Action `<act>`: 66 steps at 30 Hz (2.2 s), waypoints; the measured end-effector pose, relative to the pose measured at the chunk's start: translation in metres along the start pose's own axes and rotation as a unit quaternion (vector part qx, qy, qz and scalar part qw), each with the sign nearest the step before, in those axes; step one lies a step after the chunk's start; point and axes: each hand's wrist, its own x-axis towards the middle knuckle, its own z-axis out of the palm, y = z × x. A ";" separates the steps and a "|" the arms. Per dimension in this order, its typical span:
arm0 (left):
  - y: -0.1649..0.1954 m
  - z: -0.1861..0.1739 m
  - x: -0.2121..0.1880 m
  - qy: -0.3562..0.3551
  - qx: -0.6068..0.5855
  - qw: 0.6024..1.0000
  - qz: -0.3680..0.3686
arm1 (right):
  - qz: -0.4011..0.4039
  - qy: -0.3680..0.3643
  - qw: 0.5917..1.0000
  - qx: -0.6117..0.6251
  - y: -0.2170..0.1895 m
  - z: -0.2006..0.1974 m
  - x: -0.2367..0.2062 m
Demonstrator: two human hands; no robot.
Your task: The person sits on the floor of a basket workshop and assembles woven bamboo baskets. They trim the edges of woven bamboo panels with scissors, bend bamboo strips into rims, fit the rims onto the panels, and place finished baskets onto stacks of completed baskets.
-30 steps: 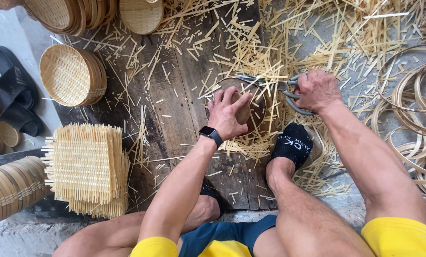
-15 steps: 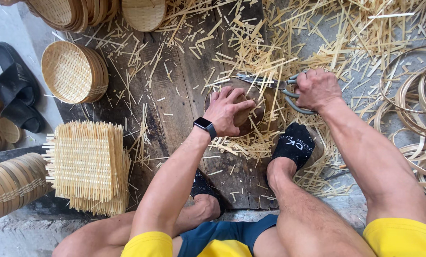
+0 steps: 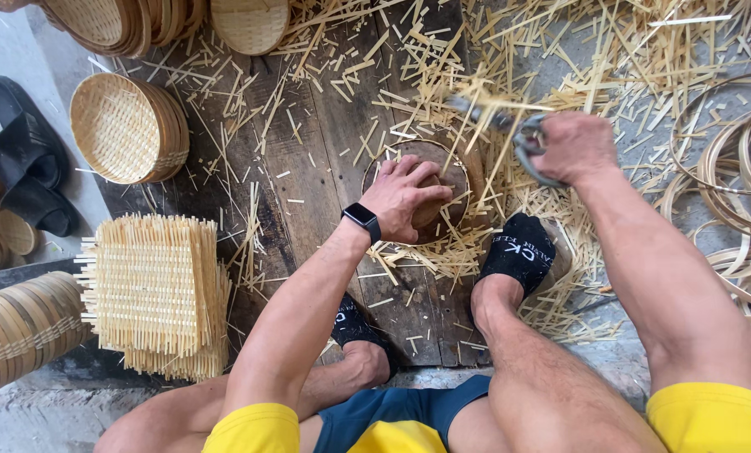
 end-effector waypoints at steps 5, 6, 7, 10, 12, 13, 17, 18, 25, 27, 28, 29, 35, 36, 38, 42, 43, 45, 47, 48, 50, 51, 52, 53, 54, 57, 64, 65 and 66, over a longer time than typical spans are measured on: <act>0.022 0.023 0.004 0.145 -0.118 0.954 -0.236 | 0.195 0.126 0.957 0.174 0.030 0.009 0.000; 0.021 0.029 0.007 0.143 -0.141 0.941 -0.271 | 0.205 0.134 0.958 0.151 0.033 0.012 -0.003; 0.018 0.034 0.011 0.140 -0.165 0.927 -0.306 | 0.215 0.141 0.958 0.128 0.036 0.014 -0.005; -0.010 0.042 0.023 0.287 -0.141 0.895 -0.312 | 0.201 0.164 0.950 0.172 0.025 0.022 -0.024; -0.035 0.040 0.035 0.335 -0.143 0.885 -0.290 | 0.100 0.178 0.930 0.305 0.000 0.026 -0.039; -0.043 0.038 0.043 0.309 -0.169 0.890 -0.288 | 0.103 0.065 0.910 0.397 -0.014 0.026 -0.043; -0.049 0.030 0.068 0.220 -0.293 0.858 -0.360 | 0.119 -0.052 0.834 0.537 -0.069 0.032 -0.048; -0.047 0.031 0.072 0.201 -0.321 0.855 -0.355 | 0.124 -0.018 0.831 0.541 -0.076 0.035 -0.046; -0.033 0.038 0.083 0.257 -0.309 0.843 -0.358 | 0.130 0.069 0.828 0.541 -0.070 0.065 -0.049; -0.032 0.042 0.086 0.256 -0.303 0.842 -0.366 | 0.144 0.070 0.824 0.544 -0.072 0.067 -0.048; -0.033 0.043 0.087 0.256 -0.298 0.841 -0.371 | 0.149 0.070 0.821 0.546 -0.073 0.066 -0.047; -0.032 0.044 0.088 0.262 -0.294 0.844 -0.365 | 0.144 0.074 0.823 0.544 -0.074 0.064 -0.047; -0.043 0.043 0.073 0.313 -0.369 0.796 -0.364 | 0.066 0.015 0.897 0.436 -0.063 0.048 -0.066; -0.048 0.044 0.064 0.373 -0.371 0.759 -0.383 | 0.016 0.001 0.921 0.390 -0.057 0.048 -0.071; -0.058 0.048 0.035 0.383 -0.338 0.742 -0.434 | -0.053 -0.021 0.949 0.310 -0.047 0.048 -0.077; -0.065 0.069 -0.009 0.245 -0.413 0.745 -0.463 | -0.012 0.010 0.766 0.642 -0.030 0.043 -0.072; -0.066 0.071 -0.012 0.243 -0.480 0.716 -0.445 | 0.033 0.033 0.604 0.796 -0.027 0.040 -0.068; -0.066 0.072 -0.015 0.245 -0.550 0.673 -0.430 | 0.062 0.030 0.656 0.751 -0.026 0.034 -0.062; -0.064 0.069 -0.011 0.248 -0.557 0.655 -0.445 | 0.100 -0.008 0.713 0.694 -0.037 0.034 -0.060; -0.062 0.067 -0.010 0.247 -0.542 0.659 -0.459 | 0.124 -0.045 0.742 0.658 -0.048 0.038 -0.062; -0.059 0.064 -0.008 0.243 -0.513 0.663 -0.487 | 0.147 -0.062 0.761 0.628 -0.063 0.046 -0.065; -0.058 0.063 -0.007 0.236 -0.499 0.667 -0.500 | 0.146 -0.041 0.754 0.639 -0.072 0.051 -0.065; -0.058 0.062 -0.007 0.227 -0.485 0.671 -0.514 | 0.147 -0.022 0.746 0.650 -0.077 0.054 -0.066; -0.057 0.062 -0.008 0.217 -0.470 0.673 -0.528 | 0.146 -0.017 0.740 0.656 -0.079 0.057 -0.068; -0.058 0.063 -0.010 0.220 -0.480 0.666 -0.527 | 0.144 -0.007 0.736 0.662 -0.078 0.058 -0.069; -0.054 0.072 -0.016 0.261 -0.601 0.587 -0.476 | 0.101 -0.030 0.596 0.796 -0.070 0.056 -0.076; 0.018 0.131 -0.040 0.220 -0.818 0.386 -0.365 | 0.140 -0.107 0.653 0.736 -0.092 0.068 -0.088; 0.023 0.138 -0.040 0.236 -0.818 0.388 -0.353 | 0.149 -0.104 0.651 0.737 -0.094 0.073 -0.088; 0.026 0.144 -0.038 0.247 -0.806 0.389 -0.371 | 0.157 -0.101 0.649 0.737 -0.096 0.076 -0.086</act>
